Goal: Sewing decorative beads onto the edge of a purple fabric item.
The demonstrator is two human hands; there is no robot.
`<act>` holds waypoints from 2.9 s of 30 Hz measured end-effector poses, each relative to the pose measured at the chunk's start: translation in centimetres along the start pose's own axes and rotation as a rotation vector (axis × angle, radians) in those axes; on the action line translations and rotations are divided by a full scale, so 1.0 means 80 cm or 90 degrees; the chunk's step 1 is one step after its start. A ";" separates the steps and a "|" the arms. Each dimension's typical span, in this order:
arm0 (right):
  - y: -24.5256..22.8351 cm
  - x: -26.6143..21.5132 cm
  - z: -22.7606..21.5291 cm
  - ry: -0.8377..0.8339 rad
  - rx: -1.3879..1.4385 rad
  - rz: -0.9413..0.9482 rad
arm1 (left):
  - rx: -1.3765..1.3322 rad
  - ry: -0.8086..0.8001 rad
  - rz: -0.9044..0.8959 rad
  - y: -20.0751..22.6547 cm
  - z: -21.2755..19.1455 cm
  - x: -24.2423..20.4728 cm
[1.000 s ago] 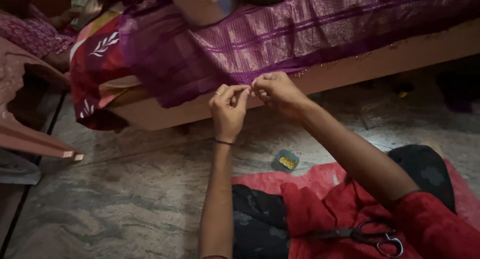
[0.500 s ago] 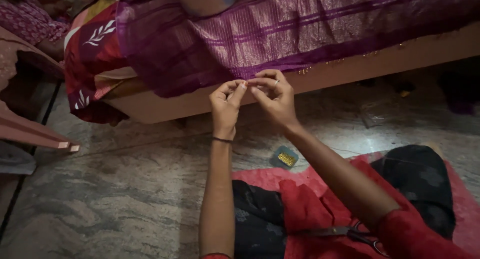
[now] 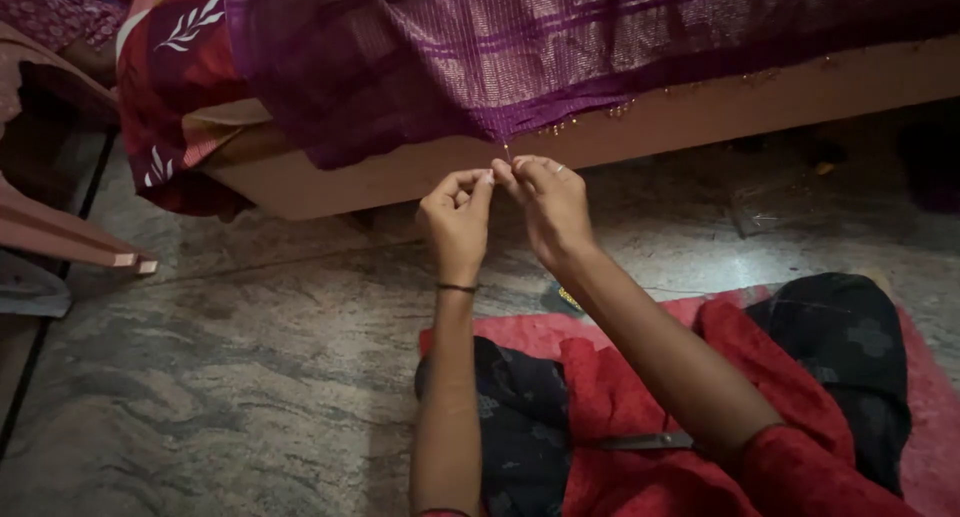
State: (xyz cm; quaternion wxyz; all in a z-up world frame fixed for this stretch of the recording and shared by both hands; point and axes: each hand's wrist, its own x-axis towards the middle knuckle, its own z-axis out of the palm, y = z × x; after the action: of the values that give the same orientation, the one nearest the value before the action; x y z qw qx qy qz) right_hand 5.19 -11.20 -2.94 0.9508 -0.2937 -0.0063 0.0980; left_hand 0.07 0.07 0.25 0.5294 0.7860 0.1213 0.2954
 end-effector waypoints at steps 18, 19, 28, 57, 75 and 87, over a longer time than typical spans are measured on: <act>-0.046 -0.025 0.021 -0.077 -0.605 -0.330 | -0.448 -0.204 -0.103 -0.019 0.002 0.001; -0.050 -0.029 0.018 -0.137 -0.794 -0.591 | -0.456 -0.222 -0.131 -0.018 0.001 0.005; -0.098 -0.007 0.002 -0.510 -1.041 -1.107 | 0.009 -0.091 0.122 0.061 0.009 0.019; -0.074 -0.029 0.022 -0.109 -0.626 -0.468 | -0.094 -0.118 0.136 0.011 0.028 0.033; -0.026 -0.003 -0.006 -0.074 -0.376 -0.137 | -0.198 -0.073 0.036 -0.054 0.005 -0.007; -0.009 0.017 0.003 0.017 -0.004 0.087 | -0.283 -0.017 -0.019 -0.065 0.025 -0.017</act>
State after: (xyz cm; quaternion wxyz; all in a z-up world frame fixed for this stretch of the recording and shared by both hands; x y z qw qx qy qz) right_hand 6.63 -11.36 -2.39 0.9409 -0.2980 0.0262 0.1590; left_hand 0.81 0.00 -5.46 0.6959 0.6517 0.0578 0.2961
